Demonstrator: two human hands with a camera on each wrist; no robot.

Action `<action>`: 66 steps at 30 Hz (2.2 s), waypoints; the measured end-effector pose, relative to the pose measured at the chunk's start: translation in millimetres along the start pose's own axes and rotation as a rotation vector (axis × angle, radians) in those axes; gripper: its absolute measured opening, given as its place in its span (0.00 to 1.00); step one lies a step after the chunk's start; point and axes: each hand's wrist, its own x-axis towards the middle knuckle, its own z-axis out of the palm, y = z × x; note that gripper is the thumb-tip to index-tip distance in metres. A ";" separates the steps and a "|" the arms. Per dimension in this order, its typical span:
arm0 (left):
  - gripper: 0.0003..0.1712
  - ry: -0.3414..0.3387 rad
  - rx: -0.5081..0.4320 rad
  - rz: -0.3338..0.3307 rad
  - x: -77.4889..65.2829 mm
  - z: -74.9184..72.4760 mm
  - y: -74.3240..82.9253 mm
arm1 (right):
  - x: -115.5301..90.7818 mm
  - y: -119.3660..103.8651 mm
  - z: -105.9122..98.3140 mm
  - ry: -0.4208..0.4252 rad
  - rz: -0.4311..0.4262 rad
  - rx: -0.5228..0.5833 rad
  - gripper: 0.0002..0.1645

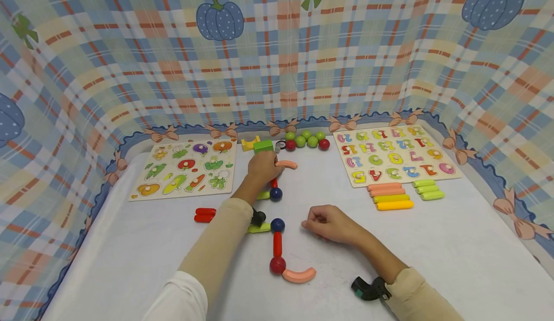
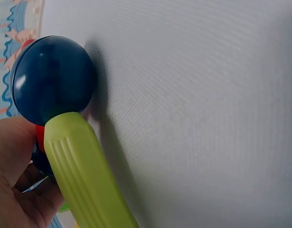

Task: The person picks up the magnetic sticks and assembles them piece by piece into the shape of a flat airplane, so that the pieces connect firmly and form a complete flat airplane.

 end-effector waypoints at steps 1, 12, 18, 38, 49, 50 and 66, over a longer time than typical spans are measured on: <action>0.26 0.004 -0.004 0.002 0.2 0.6 -0.2 | -0.7 -4.2 0.2 0.001 0.002 0.005 0.10; 0.28 0.007 0.008 -0.011 0.3 1.1 -0.6 | 0.7 3.8 0.4 0.003 0.017 -0.002 0.11; 0.30 0.008 -0.003 -0.024 2.8 3.9 -0.6 | 2.0 10.7 0.4 0.004 0.003 0.005 0.13; 0.19 -0.040 -0.038 -0.009 1.3 -0.3 2.6 | 2.5 12.0 0.5 0.012 0.005 0.005 0.12; 0.17 -0.061 -0.071 -0.073 -2.2 -6.8 1.2 | 1.7 9.4 0.5 0.024 0.004 -0.003 0.12; 0.17 -0.063 -0.072 -0.081 -2.8 -7.2 1.0 | 1.6 9.5 0.5 0.023 0.001 0.000 0.12; 0.21 -0.095 -0.016 -0.093 -8.5 -10.2 -1.0 | -3.2 -19.1 0.1 0.023 -0.013 0.025 0.10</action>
